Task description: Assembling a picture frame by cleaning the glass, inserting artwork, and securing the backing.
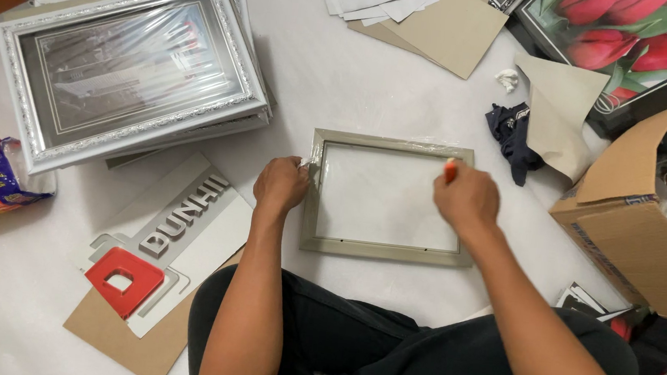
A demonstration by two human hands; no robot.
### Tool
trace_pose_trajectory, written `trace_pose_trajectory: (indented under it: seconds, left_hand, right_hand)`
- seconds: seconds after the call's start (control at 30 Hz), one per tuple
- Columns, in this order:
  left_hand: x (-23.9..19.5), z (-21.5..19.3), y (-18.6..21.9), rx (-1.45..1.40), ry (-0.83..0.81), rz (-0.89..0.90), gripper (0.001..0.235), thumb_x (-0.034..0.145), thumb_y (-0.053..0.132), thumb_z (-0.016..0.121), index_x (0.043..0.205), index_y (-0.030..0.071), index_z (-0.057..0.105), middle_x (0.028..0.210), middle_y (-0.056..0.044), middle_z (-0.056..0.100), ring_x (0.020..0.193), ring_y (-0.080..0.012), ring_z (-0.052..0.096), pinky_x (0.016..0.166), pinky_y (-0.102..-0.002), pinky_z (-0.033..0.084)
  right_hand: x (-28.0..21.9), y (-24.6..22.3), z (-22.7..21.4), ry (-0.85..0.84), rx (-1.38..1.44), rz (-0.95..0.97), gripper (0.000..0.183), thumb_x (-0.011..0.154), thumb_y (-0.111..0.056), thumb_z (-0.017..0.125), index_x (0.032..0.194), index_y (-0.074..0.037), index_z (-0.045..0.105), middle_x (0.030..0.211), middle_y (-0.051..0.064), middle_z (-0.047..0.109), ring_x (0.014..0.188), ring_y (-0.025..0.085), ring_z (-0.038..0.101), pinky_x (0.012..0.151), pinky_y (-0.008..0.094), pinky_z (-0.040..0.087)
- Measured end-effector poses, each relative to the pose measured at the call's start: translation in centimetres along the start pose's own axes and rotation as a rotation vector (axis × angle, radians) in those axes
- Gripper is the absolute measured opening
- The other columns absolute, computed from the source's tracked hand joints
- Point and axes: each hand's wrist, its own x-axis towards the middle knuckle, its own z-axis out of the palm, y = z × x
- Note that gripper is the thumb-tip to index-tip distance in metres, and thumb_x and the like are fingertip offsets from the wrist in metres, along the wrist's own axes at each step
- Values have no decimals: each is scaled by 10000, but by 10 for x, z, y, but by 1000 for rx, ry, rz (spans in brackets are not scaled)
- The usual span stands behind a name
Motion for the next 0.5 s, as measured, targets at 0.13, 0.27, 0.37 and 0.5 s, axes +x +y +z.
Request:
trace_pose_trajectory:
  seconds: [0.13, 0.27, 0.37, 0.5]
  left_hand:
    - [4, 2, -3, -1, 7, -5, 453, 934, 280, 540, 1292, 74, 725, 1180, -233, 724, 1203, -438, 649, 997, -537, 525]
    - [7, 0, -6, -4, 6, 0, 463, 926, 258, 532, 1294, 49, 718, 1153, -238, 727, 1175, -435, 662, 968, -531, 540]
    - [3, -3, -5, 0, 6, 6, 460, 934, 251, 532, 1295, 32, 714, 1148, -245, 725, 1169, -441, 662, 962, -533, 542]
    - [2, -3, -4, -24, 15, 16, 456, 938, 246, 527, 1283, 15, 716, 1139, -261, 722, 1160, -457, 662, 953, -549, 541]
  right_hand:
    - [-37, -76, 38, -29, 66, -148, 256, 904, -244, 603, 1063, -87, 728, 854, 265, 736, 903, 471, 734, 786, 569, 578]
    - [-70, -141, 22, -103, 425, -276, 275, 873, -281, 642, 1116, -182, 726, 896, 185, 754, 903, 418, 733, 789, 522, 582]
    - [-69, -143, 20, -123, 669, -171, 248, 864, -320, 657, 1075, -226, 750, 868, 159, 757, 887, 358, 741, 768, 482, 580]
    - [-56, -94, 21, -127, 755, 40, 249, 801, -257, 714, 1031, -234, 806, 868, 164, 761, 870, 276, 737, 757, 427, 565]
